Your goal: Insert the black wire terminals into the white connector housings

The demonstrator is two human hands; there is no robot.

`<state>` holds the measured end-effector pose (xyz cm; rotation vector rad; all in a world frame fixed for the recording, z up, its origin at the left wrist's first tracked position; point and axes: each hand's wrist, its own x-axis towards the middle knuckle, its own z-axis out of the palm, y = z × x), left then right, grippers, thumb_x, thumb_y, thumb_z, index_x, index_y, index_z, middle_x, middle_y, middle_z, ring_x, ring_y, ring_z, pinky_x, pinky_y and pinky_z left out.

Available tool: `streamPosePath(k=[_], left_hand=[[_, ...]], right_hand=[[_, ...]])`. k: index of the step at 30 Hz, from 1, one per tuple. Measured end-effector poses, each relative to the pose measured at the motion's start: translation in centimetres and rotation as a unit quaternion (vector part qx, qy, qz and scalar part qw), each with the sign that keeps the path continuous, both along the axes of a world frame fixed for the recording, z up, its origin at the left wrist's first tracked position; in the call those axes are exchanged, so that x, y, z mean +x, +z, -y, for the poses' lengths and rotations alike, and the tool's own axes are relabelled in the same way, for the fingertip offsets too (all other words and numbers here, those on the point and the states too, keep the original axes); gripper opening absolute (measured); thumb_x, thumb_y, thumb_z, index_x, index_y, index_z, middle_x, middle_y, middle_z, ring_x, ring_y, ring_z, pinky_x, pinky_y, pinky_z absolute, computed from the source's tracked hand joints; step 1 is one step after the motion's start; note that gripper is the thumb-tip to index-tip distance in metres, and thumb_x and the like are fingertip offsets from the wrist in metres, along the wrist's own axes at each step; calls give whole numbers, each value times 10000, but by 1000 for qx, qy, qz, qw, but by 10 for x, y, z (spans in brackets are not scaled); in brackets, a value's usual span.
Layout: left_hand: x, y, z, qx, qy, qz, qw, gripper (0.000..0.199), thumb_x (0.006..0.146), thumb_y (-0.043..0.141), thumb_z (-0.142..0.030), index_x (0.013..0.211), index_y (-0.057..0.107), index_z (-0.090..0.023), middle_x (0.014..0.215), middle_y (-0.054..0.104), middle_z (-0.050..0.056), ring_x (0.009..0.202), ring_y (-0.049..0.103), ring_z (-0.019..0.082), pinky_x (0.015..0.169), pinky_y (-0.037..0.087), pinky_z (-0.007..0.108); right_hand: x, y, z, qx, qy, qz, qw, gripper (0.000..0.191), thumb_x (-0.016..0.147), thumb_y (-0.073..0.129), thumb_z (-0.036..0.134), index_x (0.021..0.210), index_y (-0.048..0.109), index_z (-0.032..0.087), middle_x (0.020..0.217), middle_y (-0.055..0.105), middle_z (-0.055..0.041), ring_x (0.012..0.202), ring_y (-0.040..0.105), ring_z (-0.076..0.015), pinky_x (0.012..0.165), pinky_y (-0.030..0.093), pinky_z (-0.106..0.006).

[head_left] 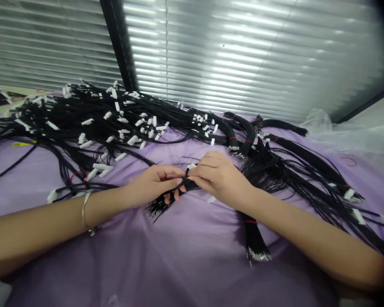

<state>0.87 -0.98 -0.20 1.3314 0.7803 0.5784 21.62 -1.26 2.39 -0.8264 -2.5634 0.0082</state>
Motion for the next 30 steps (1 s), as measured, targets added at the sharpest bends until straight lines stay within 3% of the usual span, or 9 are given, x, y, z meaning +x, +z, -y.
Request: streamPosePath(k=[5,8,11,13,17,23,25,27,30], left_hand=[[2,1,1,7,-3,-10,1000,97,860,568,-238,849,582,-143,645,617,-17,486,548,74,422,455,165],[2,0,2,10,5,-14,1000,131,897,515,-280,841,513,-162,675,607,-21,504,572,79,419,457,164],[3,-1,4,7,7,-7,1000,151,915,479,-317,864,469,-175,788,631,9,576,626,108,418,464,177],[3,-1,4,-5,14,5,1000,163,913,483,-330,867,458,-176,850,636,29,612,647,123,421,465,182],[4,0,4,-20,40,20,999,196,916,481,-365,863,428,-184,804,611,7,560,628,108,419,465,181],[1,-1,2,-29,54,29,998,233,895,503,-413,892,419,-196,772,587,-16,509,581,91,428,467,197],[2,-2,3,-22,54,24,998,204,903,478,-395,917,425,-198,771,582,-15,503,566,88,417,442,189],[2,-1,3,-9,54,12,998,204,906,457,-395,939,443,-194,780,583,-7,470,521,73,375,359,165],[-2,7,1,31,61,-20,997,249,847,575,-383,966,489,-181,801,590,-1,471,459,54,391,300,162]], right_hand=[[0,4,2,7,-10,20,1000,212,921,495,293,850,644,160,798,656,-45,823,526,-180,828,352,-345],[3,12,3,-1,-16,68,998,83,855,544,190,893,610,159,824,640,-47,895,506,-204,892,325,-383],[7,25,4,-66,-30,78,994,165,759,580,113,913,541,159,882,604,-52,947,491,-207,957,315,-408],[10,34,6,-148,-25,69,986,201,767,633,213,920,508,175,919,587,-48,941,502,-199,939,362,-392],[17,46,8,-274,-15,54,960,396,786,657,403,1078,500,186,1063,573,-70,991,540,-201,852,454,-343],[16,26,3,-253,-14,55,966,877,705,710,499,1407,296,176,1376,408,-129,1196,476,-235,979,431,-362],[12,15,0,-209,-37,57,976,768,718,706,440,1351,380,152,1322,478,-123,1161,500,-242,964,433,-364],[8,11,-2,-169,-65,46,982,448,772,643,319,1165,521,141,1141,599,-97,1058,547,-231,921,439,-357],[11,20,-5,-129,-105,19,986,88,792,550,186,877,561,165,863,635,-50,845,574,-195,806,444,-330]])
